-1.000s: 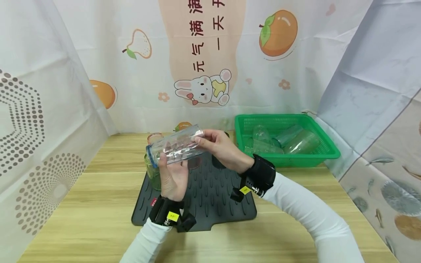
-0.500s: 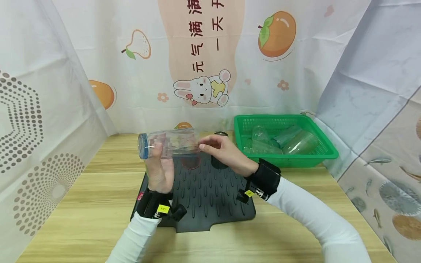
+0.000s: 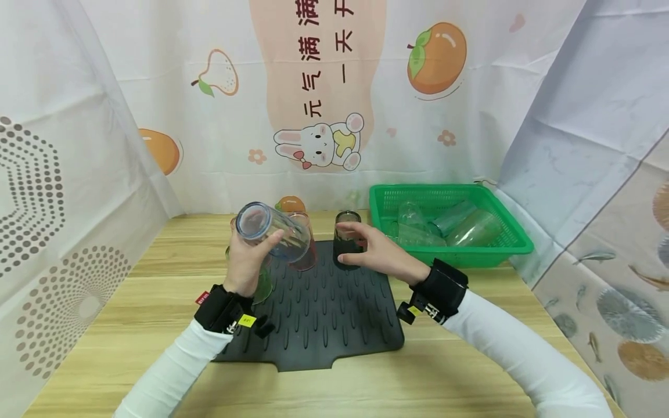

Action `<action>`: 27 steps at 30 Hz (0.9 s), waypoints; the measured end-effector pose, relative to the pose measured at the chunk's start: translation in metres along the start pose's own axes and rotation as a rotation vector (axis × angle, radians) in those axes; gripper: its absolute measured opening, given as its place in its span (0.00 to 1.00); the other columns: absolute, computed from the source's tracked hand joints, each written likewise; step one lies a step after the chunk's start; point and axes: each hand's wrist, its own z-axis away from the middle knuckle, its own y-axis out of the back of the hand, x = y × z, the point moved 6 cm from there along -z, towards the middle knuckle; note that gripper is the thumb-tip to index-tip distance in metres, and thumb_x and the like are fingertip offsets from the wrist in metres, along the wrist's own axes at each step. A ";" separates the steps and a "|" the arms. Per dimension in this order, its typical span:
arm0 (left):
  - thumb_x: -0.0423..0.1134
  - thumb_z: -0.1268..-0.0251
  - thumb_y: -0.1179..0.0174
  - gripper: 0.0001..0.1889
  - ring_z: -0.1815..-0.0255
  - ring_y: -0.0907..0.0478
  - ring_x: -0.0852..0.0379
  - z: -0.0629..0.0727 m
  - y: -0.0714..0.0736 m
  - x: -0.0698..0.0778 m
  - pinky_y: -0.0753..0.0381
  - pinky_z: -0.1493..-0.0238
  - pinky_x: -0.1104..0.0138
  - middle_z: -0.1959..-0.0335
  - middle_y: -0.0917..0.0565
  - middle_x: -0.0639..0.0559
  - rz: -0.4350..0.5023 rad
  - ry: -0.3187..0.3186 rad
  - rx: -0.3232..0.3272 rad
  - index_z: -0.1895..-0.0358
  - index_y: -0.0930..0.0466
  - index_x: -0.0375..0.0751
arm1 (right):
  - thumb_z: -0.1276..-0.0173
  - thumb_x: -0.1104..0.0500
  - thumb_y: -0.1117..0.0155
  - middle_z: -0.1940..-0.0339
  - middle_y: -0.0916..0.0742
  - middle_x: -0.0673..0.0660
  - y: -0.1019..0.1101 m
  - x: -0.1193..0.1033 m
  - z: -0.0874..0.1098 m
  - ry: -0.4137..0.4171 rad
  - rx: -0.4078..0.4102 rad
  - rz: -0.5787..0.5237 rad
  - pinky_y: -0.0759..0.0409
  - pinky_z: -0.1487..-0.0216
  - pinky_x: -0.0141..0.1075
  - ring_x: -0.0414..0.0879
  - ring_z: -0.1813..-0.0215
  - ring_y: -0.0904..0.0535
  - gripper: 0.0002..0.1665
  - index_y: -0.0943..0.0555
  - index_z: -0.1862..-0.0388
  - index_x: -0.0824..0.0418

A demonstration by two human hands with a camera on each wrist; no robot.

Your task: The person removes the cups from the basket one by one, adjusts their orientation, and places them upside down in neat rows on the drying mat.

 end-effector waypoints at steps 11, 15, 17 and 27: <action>0.49 0.42 0.30 0.42 0.36 0.34 0.46 0.013 -0.016 -0.013 0.29 0.34 0.55 0.36 0.33 0.43 -0.253 0.241 -0.142 0.28 0.42 0.43 | 0.35 0.53 0.31 0.26 0.36 0.61 0.003 0.008 0.008 -0.054 0.020 0.052 0.40 0.28 0.59 0.59 0.28 0.41 0.45 0.42 0.24 0.57; 0.51 0.44 0.29 0.44 0.37 0.34 0.46 0.020 -0.014 -0.021 0.29 0.35 0.55 0.36 0.33 0.42 -0.332 0.334 -0.100 0.29 0.44 0.41 | 0.34 0.53 0.31 0.26 0.37 0.61 0.002 0.011 0.011 -0.069 0.017 0.031 0.40 0.28 0.59 0.59 0.28 0.41 0.45 0.43 0.24 0.56; 0.50 0.43 0.29 0.44 0.36 0.34 0.45 0.023 -0.012 -0.027 0.29 0.35 0.55 0.36 0.33 0.41 -0.366 0.367 -0.083 0.29 0.44 0.39 | 0.35 0.51 0.31 0.25 0.38 0.61 0.002 0.013 0.012 -0.071 0.018 0.016 0.39 0.28 0.57 0.58 0.28 0.41 0.47 0.44 0.24 0.56; 0.40 0.40 0.31 0.42 0.35 0.35 0.42 0.037 -0.011 -0.038 0.29 0.35 0.55 0.34 0.34 0.38 -0.445 0.525 -0.065 0.28 0.46 0.37 | 0.36 0.49 0.30 0.25 0.39 0.61 0.001 0.025 0.010 -0.097 0.027 -0.042 0.38 0.28 0.53 0.58 0.28 0.40 0.49 0.45 0.24 0.55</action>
